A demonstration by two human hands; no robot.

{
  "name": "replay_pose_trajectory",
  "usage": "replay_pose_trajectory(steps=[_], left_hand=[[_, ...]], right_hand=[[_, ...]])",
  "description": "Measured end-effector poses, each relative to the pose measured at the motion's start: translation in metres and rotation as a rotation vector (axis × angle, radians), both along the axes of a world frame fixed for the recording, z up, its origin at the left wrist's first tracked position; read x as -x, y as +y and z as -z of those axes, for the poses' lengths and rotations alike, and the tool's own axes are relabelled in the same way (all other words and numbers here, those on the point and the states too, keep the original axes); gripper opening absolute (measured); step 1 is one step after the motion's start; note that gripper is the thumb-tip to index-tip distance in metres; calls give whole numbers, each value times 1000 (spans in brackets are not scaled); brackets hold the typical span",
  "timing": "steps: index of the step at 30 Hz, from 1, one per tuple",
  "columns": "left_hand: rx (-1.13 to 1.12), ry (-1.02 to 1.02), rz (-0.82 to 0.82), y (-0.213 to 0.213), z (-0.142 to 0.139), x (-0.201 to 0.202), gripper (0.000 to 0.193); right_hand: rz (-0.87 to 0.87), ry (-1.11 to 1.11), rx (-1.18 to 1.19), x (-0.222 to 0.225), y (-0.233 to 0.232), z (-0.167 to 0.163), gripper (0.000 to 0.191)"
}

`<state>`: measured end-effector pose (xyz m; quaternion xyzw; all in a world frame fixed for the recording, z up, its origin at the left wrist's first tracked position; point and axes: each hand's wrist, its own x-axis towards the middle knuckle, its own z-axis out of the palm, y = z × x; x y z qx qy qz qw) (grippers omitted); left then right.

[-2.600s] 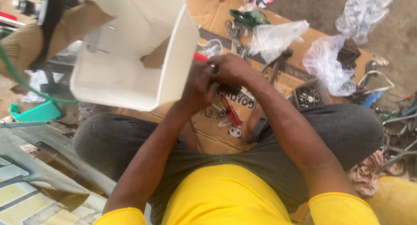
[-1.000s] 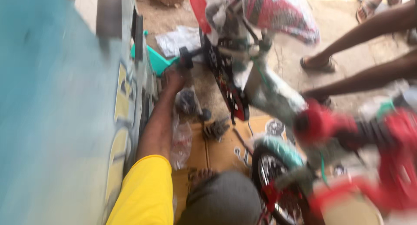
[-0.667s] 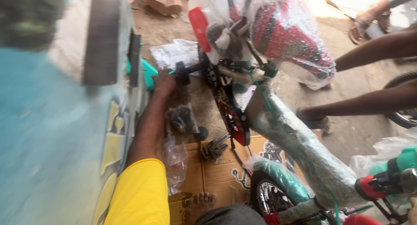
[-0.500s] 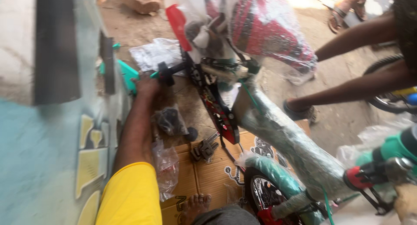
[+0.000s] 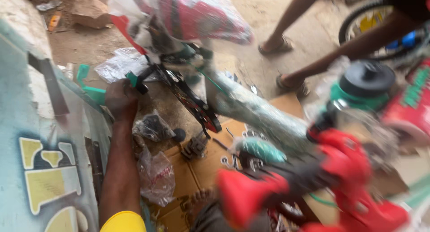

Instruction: The person assembles a child's bicycle by attaching a water bottle holder to the handlebars and securing a front basket. They use a screwdriver to tighten the components and wrap a plastic bag around the basket for protection.

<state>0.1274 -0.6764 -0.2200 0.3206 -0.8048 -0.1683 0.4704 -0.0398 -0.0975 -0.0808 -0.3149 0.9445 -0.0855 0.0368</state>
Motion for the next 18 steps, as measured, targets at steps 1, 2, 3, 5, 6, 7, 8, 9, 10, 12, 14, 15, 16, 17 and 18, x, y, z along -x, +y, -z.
replay_pose_trajectory(steps=[1,2,3,5,6,7,8,9,10,12,14,15,16,17,18], left_hand=[[-23,43,22,20,-14,1,13],[-42,91,48,41,-31,4,17],[-232,180,98,70,-50,3,13],[-609,367,225,149,-87,-4,14],[-789,477,284,188,-108,-9,19],[-754,450,346,220,-128,-11,18],[-716,421,400,250,-148,-15,17],[-674,390,457,276,-167,-17,16],[-631,356,518,293,-185,-19,15],[-179,-13,665,313,-216,-19,16],[51,-264,751,337,-241,-17,17],[42,-337,757,352,-253,-21,18],[39,-398,752,362,-263,-18,19],[67,-381,737,368,-271,-12,20],[94,-364,718,370,-281,-9,21]], right_hand=[[-14,2,5,1,0,1,31],[-4,-6,15,0,1,2,30],[-2,-9,25,0,2,3,30],[2,-21,44,-3,6,4,29],[-4,-28,61,-4,8,4,29],[-11,-38,67,-7,12,4,29],[-24,-54,74,-8,16,4,28],[-34,-73,87,-10,20,4,28],[-49,-92,98,-10,25,4,27],[-89,-149,113,-9,35,5,27],[-131,-223,110,-2,45,7,26],[-155,-263,111,1,49,8,26],[-177,-299,105,7,52,8,25],[-198,-323,102,13,56,8,25],[-226,-350,96,18,58,8,25]])
